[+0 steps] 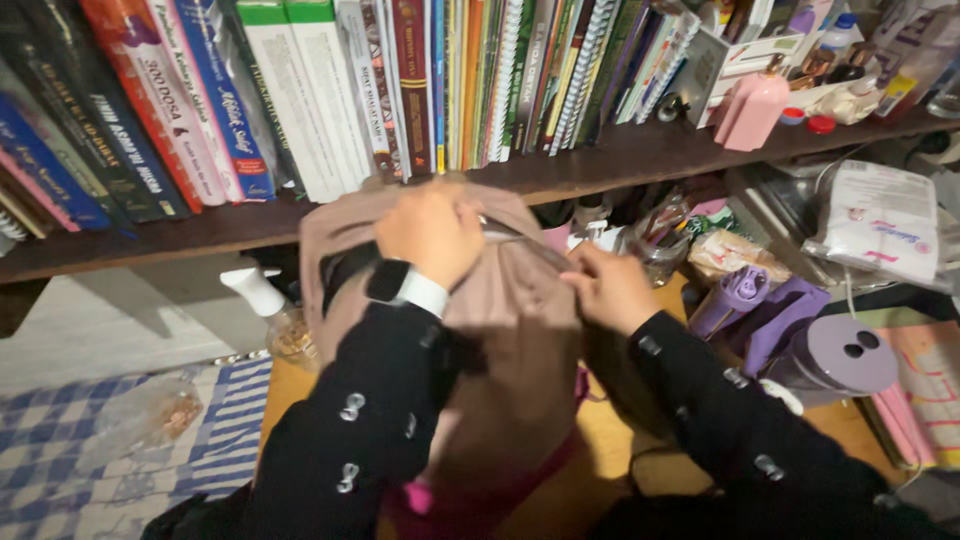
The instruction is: The person packs a pink and brown backpack with various items. They place a floral notebook, a green highlighter, a small card, a black pouch, and a black cap into the bag. The person also briefly browses a bookshelf before zipping the backpack closed.
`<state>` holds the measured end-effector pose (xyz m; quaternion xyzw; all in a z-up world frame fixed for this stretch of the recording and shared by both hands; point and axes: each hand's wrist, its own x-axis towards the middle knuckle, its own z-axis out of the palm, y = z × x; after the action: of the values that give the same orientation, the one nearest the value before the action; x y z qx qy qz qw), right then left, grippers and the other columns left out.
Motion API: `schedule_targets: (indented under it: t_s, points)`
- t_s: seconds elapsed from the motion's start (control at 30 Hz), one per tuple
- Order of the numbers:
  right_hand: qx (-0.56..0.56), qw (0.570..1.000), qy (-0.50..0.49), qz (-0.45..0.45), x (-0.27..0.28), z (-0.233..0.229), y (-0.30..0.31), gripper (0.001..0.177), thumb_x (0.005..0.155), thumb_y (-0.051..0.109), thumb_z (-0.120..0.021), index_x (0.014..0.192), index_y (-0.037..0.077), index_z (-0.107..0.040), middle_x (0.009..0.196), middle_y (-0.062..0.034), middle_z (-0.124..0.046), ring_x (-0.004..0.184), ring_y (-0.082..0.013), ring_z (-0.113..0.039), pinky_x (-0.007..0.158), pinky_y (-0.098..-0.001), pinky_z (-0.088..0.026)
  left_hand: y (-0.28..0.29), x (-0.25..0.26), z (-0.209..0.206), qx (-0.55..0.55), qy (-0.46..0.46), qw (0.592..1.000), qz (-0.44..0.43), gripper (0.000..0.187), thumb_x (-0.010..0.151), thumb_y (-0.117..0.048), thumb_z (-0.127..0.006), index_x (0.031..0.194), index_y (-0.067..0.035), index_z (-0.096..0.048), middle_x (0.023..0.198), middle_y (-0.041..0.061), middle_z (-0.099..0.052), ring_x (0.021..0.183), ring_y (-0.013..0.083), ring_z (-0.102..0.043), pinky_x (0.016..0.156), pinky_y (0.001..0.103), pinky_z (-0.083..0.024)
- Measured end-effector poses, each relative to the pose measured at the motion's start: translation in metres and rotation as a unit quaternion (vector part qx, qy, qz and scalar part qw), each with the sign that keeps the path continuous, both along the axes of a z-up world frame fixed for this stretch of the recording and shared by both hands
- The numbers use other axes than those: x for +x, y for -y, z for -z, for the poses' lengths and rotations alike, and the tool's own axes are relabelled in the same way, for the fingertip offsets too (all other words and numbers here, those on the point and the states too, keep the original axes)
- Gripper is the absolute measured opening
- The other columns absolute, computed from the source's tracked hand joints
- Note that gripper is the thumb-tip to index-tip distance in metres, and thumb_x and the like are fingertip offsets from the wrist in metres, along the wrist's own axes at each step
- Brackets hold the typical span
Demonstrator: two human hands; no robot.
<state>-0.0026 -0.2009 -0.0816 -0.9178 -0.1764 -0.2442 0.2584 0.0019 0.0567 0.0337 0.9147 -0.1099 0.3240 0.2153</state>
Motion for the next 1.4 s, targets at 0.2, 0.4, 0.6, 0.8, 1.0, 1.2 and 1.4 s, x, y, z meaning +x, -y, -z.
schedule_targets:
  t_s: [0.2, 0.4, 0.6, 0.8, 1.0, 1.2, 1.4]
  points:
    - [0.025, 0.977, 0.136, -0.16, -0.007, -0.077, -0.028, 0.057, 0.086, 0.032, -0.079, 0.13, 0.004, -0.057, 0.121, -0.0188, -0.064, 0.114, -0.0376, -0.062, 0.094, -0.046, -0.051, -0.013, -0.015, -0.009, -0.053, 0.02, 0.998, 0.036, 0.026, 0.084, -0.033, -0.076, 0.07, -0.014, -0.067, 0.071, 0.011, -0.071, 0.068, 0.0377, -0.068, 0.056, 0.052, -0.05]
    - [-0.13, 0.96, 0.207, -0.138, 0.004, -0.105, -0.101, 0.026, 0.083, 0.017, -0.076, 0.106, 0.007, -0.068, 0.101, -0.0117, -0.069, 0.101, -0.0353, -0.066, 0.087, -0.0487, -0.052, -0.028, -0.018, -0.003, -0.108, 0.069, 0.989, 0.072, 0.016, 0.085, -0.024, -0.072, 0.072, -0.013, -0.07, 0.073, 0.012, -0.071, 0.071, 0.036, -0.07, 0.063, 0.048, -0.054]
    - [-0.066, 0.963, 0.235, -0.111, 0.015, -0.105, -0.08, 0.015, 0.087, 0.011, -0.076, 0.099, 0.005, -0.069, 0.092, -0.0138, -0.067, 0.091, -0.0379, -0.067, 0.079, -0.0466, -0.054, -0.143, -0.028, 0.016, -0.165, 0.022, 0.984, -0.066, 0.028, 0.082, -0.028, -0.08, 0.066, -0.009, -0.066, 0.062, 0.01, -0.067, 0.059, 0.0311, -0.068, 0.055, 0.044, -0.05]
    - [-0.063, 0.968, 0.222, -0.098, 0.014, -0.099, -0.083, 0.018, 0.091, 0.013, -0.078, 0.105, 0.005, -0.07, 0.095, -0.0129, -0.067, 0.092, -0.0358, -0.067, 0.08, -0.0445, -0.055, -0.205, -0.038, 0.14, -0.154, -0.117, 0.97, -0.146, 0.038, 0.087, -0.033, -0.08, 0.065, -0.007, -0.062, 0.064, 0.014, -0.063, 0.063, 0.0372, -0.064, 0.058, 0.048, -0.047]
    - [-0.004, 0.98, 0.175, -0.097, 0.022, -0.083, -0.079, 0.023, 0.093, 0.018, -0.081, 0.11, 0.006, -0.072, 0.098, -0.0129, -0.069, 0.095, -0.0336, -0.068, 0.082, -0.0411, -0.054, -0.216, -0.04, 0.227, -0.178, -0.043, 0.982, -0.032, 0.03, 0.079, -0.031, -0.074, 0.09, -0.007, -0.06, 0.096, 0.018, -0.067, 0.096, 0.0384, -0.066, 0.087, 0.045, -0.053]
    - [0.222, 0.951, 0.003, -0.214, 0.055, -0.043, -0.036, 0.06, 0.088, 0.02, -0.081, 0.137, 0.004, -0.05, 0.127, -0.006, -0.06, 0.118, -0.0175, -0.059, 0.102, -0.0316, -0.045, -0.188, -0.018, 0.165, -0.314, -0.102, 0.936, 0.122, 0.098, 0.076, -0.05, -0.084, 0.147, -0.002, -0.037, 0.143, 0.029, -0.051, 0.132, 0.0407, -0.051, 0.103, 0.042, -0.042]
    - [0.372, 0.921, -0.062, -0.096, 0.065, 0.038, -0.026, 0.032, 0.094, 0.008, -0.073, 0.125, 0.003, -0.063, 0.117, -0.0037, -0.071, 0.11, -0.0116, -0.065, 0.097, -0.0269, -0.05, -0.136, -0.015, 0.14, -0.176, -0.133, 0.968, -0.115, 0.057, 0.082, -0.044, -0.084, 0.124, -0.01, -0.064, 0.106, 0.025, -0.073, 0.103, 0.046, -0.068, 0.088, 0.051, -0.054]
